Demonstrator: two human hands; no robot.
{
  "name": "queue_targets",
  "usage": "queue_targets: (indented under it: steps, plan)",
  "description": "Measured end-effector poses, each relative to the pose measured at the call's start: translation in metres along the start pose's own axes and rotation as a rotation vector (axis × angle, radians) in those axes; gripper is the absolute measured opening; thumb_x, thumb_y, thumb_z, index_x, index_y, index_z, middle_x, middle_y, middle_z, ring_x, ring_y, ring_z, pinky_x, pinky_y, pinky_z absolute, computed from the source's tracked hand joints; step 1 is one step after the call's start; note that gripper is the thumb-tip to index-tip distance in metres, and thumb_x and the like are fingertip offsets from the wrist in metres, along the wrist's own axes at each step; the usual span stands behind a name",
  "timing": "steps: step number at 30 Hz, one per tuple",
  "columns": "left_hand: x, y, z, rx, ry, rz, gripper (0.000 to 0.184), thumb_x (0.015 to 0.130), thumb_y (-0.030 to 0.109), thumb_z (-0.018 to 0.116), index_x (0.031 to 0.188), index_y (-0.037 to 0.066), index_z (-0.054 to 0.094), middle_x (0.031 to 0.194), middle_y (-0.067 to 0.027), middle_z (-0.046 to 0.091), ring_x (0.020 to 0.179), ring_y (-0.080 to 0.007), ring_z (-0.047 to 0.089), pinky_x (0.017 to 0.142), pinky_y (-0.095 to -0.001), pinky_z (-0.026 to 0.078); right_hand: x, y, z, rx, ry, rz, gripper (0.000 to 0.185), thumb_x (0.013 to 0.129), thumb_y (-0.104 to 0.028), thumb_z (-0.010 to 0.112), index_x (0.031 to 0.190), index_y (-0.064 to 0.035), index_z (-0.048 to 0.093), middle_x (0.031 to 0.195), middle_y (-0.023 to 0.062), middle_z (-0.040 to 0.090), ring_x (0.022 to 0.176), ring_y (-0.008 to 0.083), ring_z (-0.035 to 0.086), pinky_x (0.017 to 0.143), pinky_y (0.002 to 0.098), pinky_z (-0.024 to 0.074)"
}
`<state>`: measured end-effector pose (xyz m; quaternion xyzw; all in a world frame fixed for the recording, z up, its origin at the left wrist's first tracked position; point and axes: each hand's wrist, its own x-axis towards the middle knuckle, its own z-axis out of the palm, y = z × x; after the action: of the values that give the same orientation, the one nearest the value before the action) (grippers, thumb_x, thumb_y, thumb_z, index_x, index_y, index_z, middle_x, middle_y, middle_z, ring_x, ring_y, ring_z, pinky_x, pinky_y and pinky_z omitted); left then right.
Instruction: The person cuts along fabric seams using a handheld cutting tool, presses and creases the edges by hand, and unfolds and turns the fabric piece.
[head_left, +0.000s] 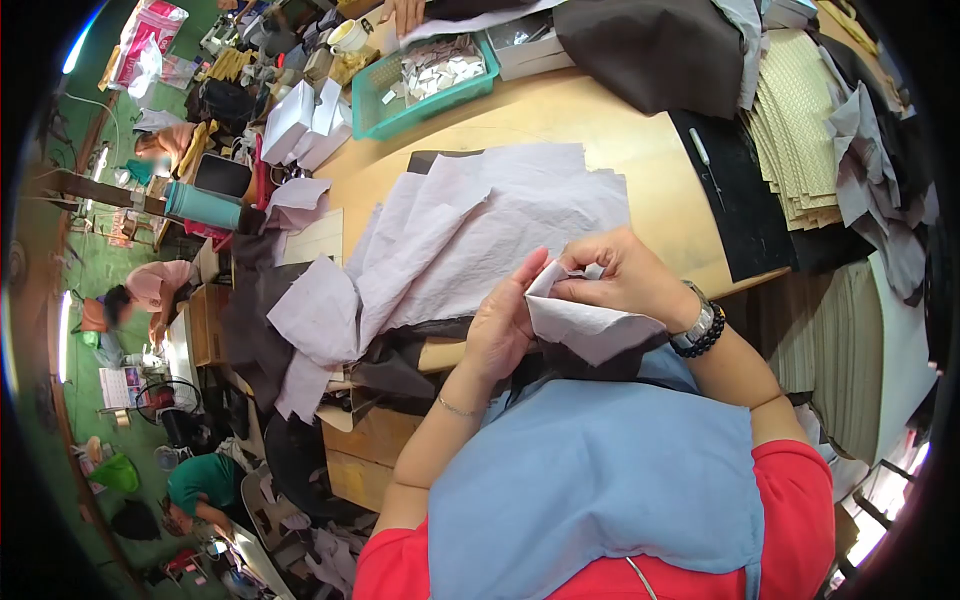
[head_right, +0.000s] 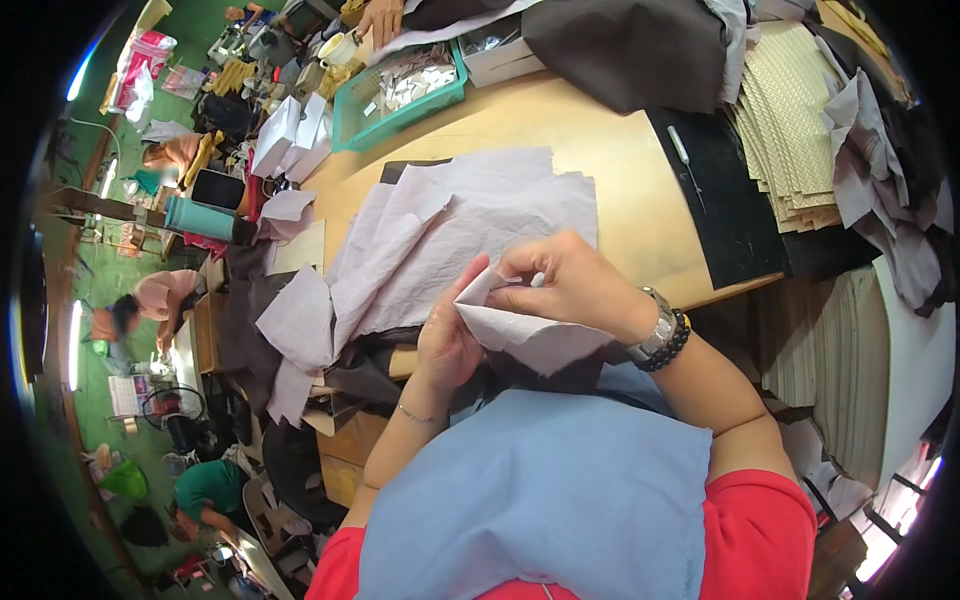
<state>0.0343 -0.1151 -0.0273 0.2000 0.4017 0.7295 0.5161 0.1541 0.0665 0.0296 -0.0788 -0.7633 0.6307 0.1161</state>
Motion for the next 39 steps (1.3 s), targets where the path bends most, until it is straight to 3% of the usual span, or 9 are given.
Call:
queue_targets:
  steps: [6, 9, 13, 16, 21, 24, 31, 34, 39]
  plan:
    - [0.013, -0.005, -0.029, 0.182, -0.071, 0.083, 0.042, 0.097, 0.014, 0.063, 0.137, 0.004, 0.053, 0.139, -0.0098, 0.049, 0.122, -0.0198, 0.054, 0.103, -0.0345, 0.046, 0.000, 0.007, -0.001, -0.247, -0.036, -0.234, 0.014, 0.082, -0.009, 0.074, 0.094, -0.0017, 0.071, 0.076, 0.0122, 0.068, 0.067, 0.0188, 0.065, 0.064, 0.0300, 0.0492]
    - [0.014, -0.004, -0.027, 0.246, -0.039, 0.142, 0.060, 0.088, 0.016, 0.074, 0.140, 0.006, 0.046, 0.135, -0.0083, 0.048, 0.120, -0.0208, 0.056, 0.099, -0.0346, 0.049, -0.001, 0.013, 0.006, -0.144, 0.190, -0.279, 0.014, 0.082, -0.009, 0.074, 0.091, -0.0015, 0.069, 0.075, 0.0113, 0.065, 0.068, 0.0170, 0.063, 0.064, 0.0291, 0.0493]
    - [0.004, 0.001, 0.023, 0.468, -0.042, 0.309, 0.099, 0.073, 0.011, 0.087, 0.149, 0.008, 0.024, 0.145, -0.0090, 0.036, 0.124, -0.0219, 0.052, 0.097, -0.0341, 0.049, 0.000, 0.011, -0.004, -0.042, 0.242, -0.004, 0.015, 0.079, -0.010, 0.075, 0.086, -0.0016, 0.065, 0.074, 0.0109, 0.063, 0.068, 0.0152, 0.060, 0.065, 0.0284, 0.0491]
    - [0.004, -0.007, 0.028, 0.639, 0.070, 0.330, 0.077, 0.080, 0.000, 0.072, 0.145, 0.007, 0.032, 0.148, -0.0101, 0.032, 0.125, -0.0221, 0.050, 0.098, -0.0337, 0.047, -0.001, 0.009, -0.015, -0.117, 0.082, -0.042, 0.016, 0.082, -0.009, 0.073, 0.089, 0.0004, 0.062, 0.084, 0.0073, 0.065, 0.078, 0.0111, 0.059, 0.071, 0.0274, 0.0486]
    - [0.017, -0.011, -0.015, 0.543, 0.180, 0.329, 0.053, 0.091, 0.009, 0.062, 0.140, 0.007, 0.041, 0.137, -0.0087, 0.049, 0.120, -0.0167, 0.054, 0.097, -0.0298, 0.047, 0.003, 0.042, -0.004, -0.289, 0.116, -0.372, 0.033, 0.079, -0.013, 0.078, 0.106, -0.0010, 0.061, 0.096, 0.0135, 0.065, 0.086, 0.0282, 0.063, 0.079, 0.0358, 0.0514]
    - [0.025, 0.004, 0.008, -0.021, 0.426, 0.154, 0.039, 0.099, 0.026, 0.060, 0.131, 0.006, 0.052, 0.124, -0.0072, 0.060, 0.110, -0.0177, 0.061, 0.094, -0.0329, 0.050, 0.007, 0.012, -0.001, -0.326, 0.246, -0.344, 0.044, 0.074, -0.014, 0.083, 0.111, -0.0061, 0.060, 0.108, 0.0137, 0.064, 0.099, 0.0310, 0.062, 0.083, 0.0383, 0.0506]
    - [0.039, 0.013, 0.020, -0.191, 0.346, -0.048, 0.046, 0.098, 0.028, 0.063, 0.135, 0.003, 0.051, 0.129, -0.0091, 0.058, 0.119, -0.0202, 0.056, 0.101, -0.0360, 0.047, 0.029, -0.004, -0.013, -0.516, 0.241, -0.512, 0.043, 0.069, -0.016, 0.085, 0.106, -0.0078, 0.066, 0.110, 0.0112, 0.065, 0.099, 0.0292, 0.063, 0.083, 0.0379, 0.0514]
    - [0.036, 0.004, 0.014, 0.129, 0.131, 0.165, 0.048, 0.095, 0.024, 0.066, 0.135, 0.002, 0.051, 0.129, -0.0091, 0.058, 0.119, -0.0186, 0.055, 0.102, -0.0344, 0.045, 0.039, -0.005, -0.016, -0.543, 0.158, -0.471, 0.032, 0.073, -0.003, 0.076, 0.104, -0.0063, 0.068, 0.106, 0.0104, 0.068, 0.094, 0.0279, 0.065, 0.079, 0.0350, 0.0537]
    - [0.052, 0.011, 0.012, 0.377, 0.160, 0.038, 0.057, 0.087, 0.006, 0.073, 0.137, 0.001, 0.047, 0.128, -0.0059, 0.059, 0.117, -0.0148, 0.055, 0.102, -0.0305, 0.045, 0.046, 0.021, -0.023, -0.112, 0.243, -0.248, 0.020, 0.086, 0.006, 0.062, 0.105, -0.0001, 0.065, 0.099, 0.0094, 0.070, 0.090, 0.0151, 0.067, 0.078, 0.0268, 0.0529]
